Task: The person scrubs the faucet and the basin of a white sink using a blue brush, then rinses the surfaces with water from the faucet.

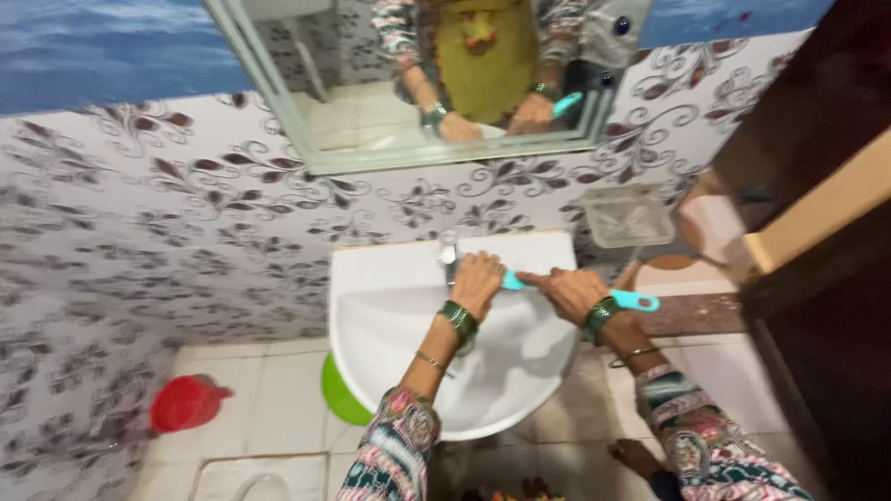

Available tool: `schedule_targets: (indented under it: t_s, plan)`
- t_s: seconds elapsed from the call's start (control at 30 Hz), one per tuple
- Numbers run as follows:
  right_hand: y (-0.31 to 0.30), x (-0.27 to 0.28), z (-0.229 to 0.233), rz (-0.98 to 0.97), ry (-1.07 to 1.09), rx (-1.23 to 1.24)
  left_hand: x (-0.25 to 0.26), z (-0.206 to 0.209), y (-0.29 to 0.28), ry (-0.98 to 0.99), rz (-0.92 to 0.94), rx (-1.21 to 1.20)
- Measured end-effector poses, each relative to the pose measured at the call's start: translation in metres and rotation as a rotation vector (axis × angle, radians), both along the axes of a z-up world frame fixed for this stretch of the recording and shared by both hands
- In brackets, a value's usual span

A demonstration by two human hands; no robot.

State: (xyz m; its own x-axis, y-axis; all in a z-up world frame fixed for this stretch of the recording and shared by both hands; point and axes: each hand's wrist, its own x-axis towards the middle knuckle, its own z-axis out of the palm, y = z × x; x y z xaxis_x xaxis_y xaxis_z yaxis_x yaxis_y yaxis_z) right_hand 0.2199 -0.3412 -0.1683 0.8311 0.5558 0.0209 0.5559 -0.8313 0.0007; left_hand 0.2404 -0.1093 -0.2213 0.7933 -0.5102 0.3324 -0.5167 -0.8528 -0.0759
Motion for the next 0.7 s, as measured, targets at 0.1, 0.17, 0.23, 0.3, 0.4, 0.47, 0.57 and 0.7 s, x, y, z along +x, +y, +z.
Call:
schedule_targets:
  t_s: [0.1, 0.17, 0.23, 0.3, 0.4, 0.47, 0.57, 0.7]
  plan:
    - [0.006, -0.003, 0.005, 0.015, 0.009, 0.060, -0.003, 0.004, 0.001, -0.089, -0.100, -0.042]
    - [-0.001, -0.010, 0.002, 0.022, -0.016, 0.105, -0.001, 0.002, -0.003, -0.089, -0.090, -0.032]
    - [0.003, -0.007, -0.004, 0.011, -0.053, 0.050, -0.001, -0.001, -0.005, -0.010, -0.097, -0.011]
    - [0.008, -0.002, -0.004, -0.013, -0.018, 0.048, 0.002, 0.006, 0.004, 0.045, -0.088, 0.045]
    - [0.015, 0.008, -0.009, -0.052, -0.013, 0.043, 0.017, 0.012, 0.003, -0.027, -0.117, 0.077]
    - [0.018, 0.019, -0.014, -0.058, -0.036, 0.044, 0.029, 0.011, 0.005, 0.029, -0.102, 0.061]
    - [0.025, 0.036, -0.015, -0.048, -0.075, 0.041, 0.048, 0.008, 0.003, -0.024, -0.091, 0.064]
    - [0.027, 0.045, -0.010, -0.063, -0.049, -0.036, 0.056, 0.007, 0.004, 0.030, -0.075, 0.102]
